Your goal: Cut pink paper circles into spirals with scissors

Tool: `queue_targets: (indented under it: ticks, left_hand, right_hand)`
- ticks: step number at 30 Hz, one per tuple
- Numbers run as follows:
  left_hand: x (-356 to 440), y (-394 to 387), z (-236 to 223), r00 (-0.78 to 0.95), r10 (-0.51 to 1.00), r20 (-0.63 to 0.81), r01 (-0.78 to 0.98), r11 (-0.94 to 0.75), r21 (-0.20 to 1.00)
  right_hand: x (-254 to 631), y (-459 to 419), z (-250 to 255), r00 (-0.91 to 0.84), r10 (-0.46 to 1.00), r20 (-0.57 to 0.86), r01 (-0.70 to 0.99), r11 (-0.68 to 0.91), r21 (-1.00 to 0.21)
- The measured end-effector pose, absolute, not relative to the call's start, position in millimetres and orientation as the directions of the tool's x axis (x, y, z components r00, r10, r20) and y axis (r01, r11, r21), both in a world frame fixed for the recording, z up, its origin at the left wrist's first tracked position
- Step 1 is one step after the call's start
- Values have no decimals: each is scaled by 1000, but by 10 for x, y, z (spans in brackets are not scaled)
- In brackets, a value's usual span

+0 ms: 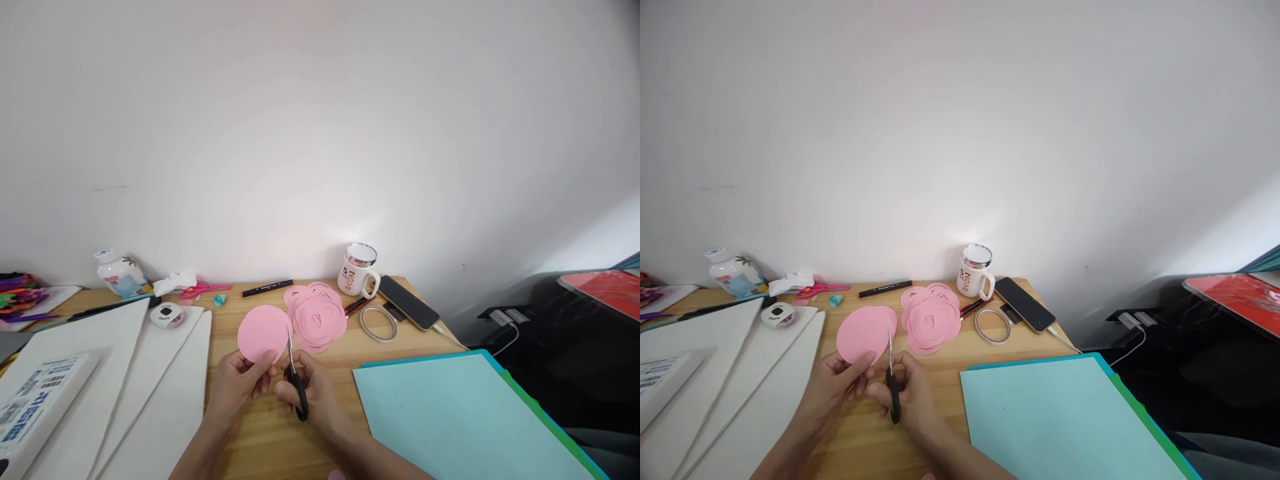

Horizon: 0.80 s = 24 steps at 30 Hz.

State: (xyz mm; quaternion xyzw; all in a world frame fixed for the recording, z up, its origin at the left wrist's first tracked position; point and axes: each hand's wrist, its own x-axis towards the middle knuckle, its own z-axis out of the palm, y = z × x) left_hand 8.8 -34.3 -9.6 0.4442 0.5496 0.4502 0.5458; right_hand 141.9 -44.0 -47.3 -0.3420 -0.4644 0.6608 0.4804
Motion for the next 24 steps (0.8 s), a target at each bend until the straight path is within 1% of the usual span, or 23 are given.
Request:
queue_targets:
  ticks: [5,12,20,24]
  left_hand:
    - [116,-377,-47,-2,978,-207,12,207,978]
    - [135,-386,4,-12,980,-200,-19,200,980]
    - [112,-390,27,6,984,-176,-73,176,982]
    - [91,-382,22,8,985,-173,-101,173,980]
  right_hand:
    - [1463,-429,-415,-290,956,53,-387,-67,-920]
    - [1487,-416,-432,-274,959,65,-365,-42,-930]
    - [1466,-417,-438,-225,974,24,-286,-43,-957]
    - [1461,-423,-426,-239,971,29,-270,-37,-962]
